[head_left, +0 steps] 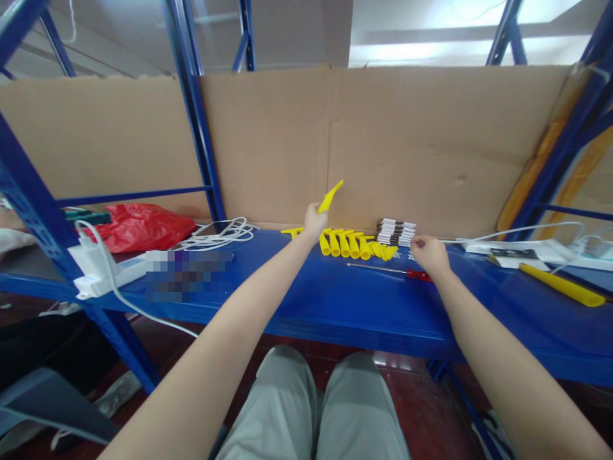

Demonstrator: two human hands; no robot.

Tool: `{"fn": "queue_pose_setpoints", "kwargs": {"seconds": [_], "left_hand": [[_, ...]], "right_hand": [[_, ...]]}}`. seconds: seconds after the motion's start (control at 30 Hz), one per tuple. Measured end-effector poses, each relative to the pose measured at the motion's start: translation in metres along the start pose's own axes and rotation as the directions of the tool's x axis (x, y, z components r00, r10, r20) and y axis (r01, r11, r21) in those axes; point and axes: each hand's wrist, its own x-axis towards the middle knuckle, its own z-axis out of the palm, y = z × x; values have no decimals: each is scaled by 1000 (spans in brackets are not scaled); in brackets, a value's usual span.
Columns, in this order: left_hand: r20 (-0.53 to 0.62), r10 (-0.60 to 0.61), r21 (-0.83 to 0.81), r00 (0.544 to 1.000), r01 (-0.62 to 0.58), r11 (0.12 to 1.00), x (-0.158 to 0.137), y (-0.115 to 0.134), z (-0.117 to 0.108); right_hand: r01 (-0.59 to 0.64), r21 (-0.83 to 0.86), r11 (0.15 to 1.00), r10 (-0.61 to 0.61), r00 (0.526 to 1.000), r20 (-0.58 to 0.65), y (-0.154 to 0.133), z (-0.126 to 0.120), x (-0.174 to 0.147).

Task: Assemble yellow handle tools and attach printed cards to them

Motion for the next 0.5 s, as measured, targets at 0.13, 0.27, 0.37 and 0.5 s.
{"fn": "queue_pose_setpoints", "kwargs": {"seconds": [0.13,0.27,0.37,0.5], "left_hand": [[27,-65,-410,998,70,910,-19,12,-8],[136,-73,-496,988,131,858,-37,18,-5],[157,-2,-440,988,72,895,-42,18,-1],[147,46,-338,988,7,941,-36,13,-5]], "right_hand": [[12,0,1000,-12,1000,-26,5,6,2],[10,-5,1000,-10,1000,-26,10,9,5],[5,-11,1000,-5,1000,-13,10,7,5],[-16,-9,1000,16,1000,12,9,5,5]]}}
